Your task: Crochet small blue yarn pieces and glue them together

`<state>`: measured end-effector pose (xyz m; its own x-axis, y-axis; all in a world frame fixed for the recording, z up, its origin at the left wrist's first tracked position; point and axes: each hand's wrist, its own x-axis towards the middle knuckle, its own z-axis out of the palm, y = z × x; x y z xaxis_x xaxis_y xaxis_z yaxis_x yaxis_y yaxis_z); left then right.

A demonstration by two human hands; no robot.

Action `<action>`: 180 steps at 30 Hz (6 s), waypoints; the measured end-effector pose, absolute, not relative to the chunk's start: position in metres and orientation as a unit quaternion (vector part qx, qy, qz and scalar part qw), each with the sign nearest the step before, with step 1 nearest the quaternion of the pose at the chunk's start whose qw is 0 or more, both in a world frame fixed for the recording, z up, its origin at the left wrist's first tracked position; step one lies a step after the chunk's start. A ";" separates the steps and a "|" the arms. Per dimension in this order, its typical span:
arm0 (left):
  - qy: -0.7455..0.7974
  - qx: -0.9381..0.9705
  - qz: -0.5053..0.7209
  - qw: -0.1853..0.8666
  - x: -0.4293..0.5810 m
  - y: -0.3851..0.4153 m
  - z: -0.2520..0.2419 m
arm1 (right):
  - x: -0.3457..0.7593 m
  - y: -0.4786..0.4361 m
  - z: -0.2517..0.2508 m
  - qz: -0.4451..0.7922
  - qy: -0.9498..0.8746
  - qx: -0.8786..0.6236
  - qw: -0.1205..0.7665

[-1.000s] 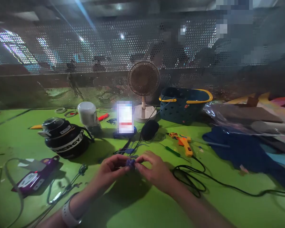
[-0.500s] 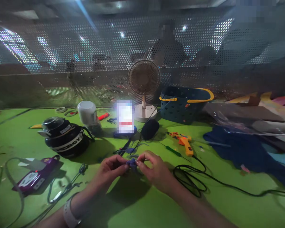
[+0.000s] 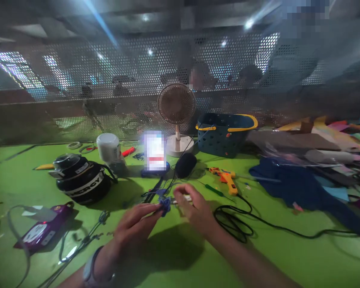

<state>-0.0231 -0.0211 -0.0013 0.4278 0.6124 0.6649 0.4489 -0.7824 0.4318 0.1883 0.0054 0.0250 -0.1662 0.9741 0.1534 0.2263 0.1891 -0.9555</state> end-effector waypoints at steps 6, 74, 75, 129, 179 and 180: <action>0.384 0.709 0.524 0.275 -0.010 -0.021 0.013 | 0.184 0.003 0.024 0.491 -0.657 -0.415 0.394; 0.530 0.672 0.368 0.363 -0.046 0.072 0.040 | 0.194 0.012 0.017 0.307 -0.799 -0.488 0.171; 0.526 0.664 0.366 0.385 -0.048 0.068 0.045 | 0.195 0.015 0.017 0.289 -0.789 -0.500 0.211; 0.498 0.469 0.514 0.517 -0.011 0.010 0.031 | 0.183 0.004 0.037 0.200 -0.852 -0.404 0.266; 0.368 0.352 0.521 0.685 -0.022 0.005 0.024 | 0.288 0.080 0.000 0.148 -0.761 -0.631 0.032; 0.370 0.353 0.522 0.683 -0.022 0.005 0.023 | 0.288 0.081 -0.002 0.149 -0.759 -0.633 0.033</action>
<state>-0.0219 0.0052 0.0233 0.1812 0.9738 -0.1373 -0.4511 0.2063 0.8683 0.2884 0.0807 -0.0018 -0.1966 0.9707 -0.1383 0.9508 0.1543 -0.2685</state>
